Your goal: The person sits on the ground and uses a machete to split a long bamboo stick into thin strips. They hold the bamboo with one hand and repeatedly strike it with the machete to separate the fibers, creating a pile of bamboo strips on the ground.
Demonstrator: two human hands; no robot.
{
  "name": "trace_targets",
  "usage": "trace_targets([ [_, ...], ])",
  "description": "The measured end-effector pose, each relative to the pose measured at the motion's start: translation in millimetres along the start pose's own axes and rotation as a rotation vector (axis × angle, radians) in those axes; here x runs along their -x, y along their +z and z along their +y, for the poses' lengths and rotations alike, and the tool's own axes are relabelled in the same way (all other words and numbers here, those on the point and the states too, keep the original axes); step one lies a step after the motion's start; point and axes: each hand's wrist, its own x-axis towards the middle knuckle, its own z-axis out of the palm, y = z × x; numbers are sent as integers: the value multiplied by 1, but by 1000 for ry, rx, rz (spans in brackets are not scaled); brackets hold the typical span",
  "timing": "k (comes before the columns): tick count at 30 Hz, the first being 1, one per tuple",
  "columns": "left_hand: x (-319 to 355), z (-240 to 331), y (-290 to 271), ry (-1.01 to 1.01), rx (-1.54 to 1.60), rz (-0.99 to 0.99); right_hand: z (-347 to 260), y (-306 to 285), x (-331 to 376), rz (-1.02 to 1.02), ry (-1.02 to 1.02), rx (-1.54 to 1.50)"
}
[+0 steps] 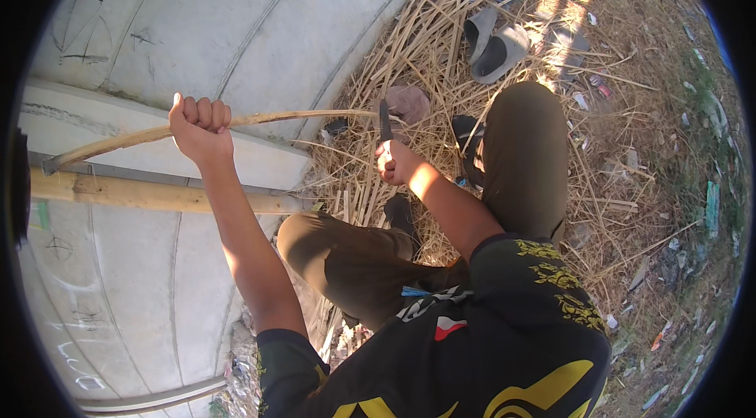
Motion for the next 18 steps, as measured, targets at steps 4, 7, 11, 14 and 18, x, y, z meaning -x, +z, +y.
trace_targets([
  [4,3,-3,-19,15,5,17,20,115,73,58,-542,859],
  [7,3,2,-25,34,11,91,40,156,102,195,-1114,1260],
  [11,23,30,-9,94,84,96,41,80,60,238,-1265,1122],
  [14,64,114,20,261,93,38,24,-24,17,746,-609,1341],
  [18,64,130,23,275,37,91,41,-1,-1,682,-627,1282],
])
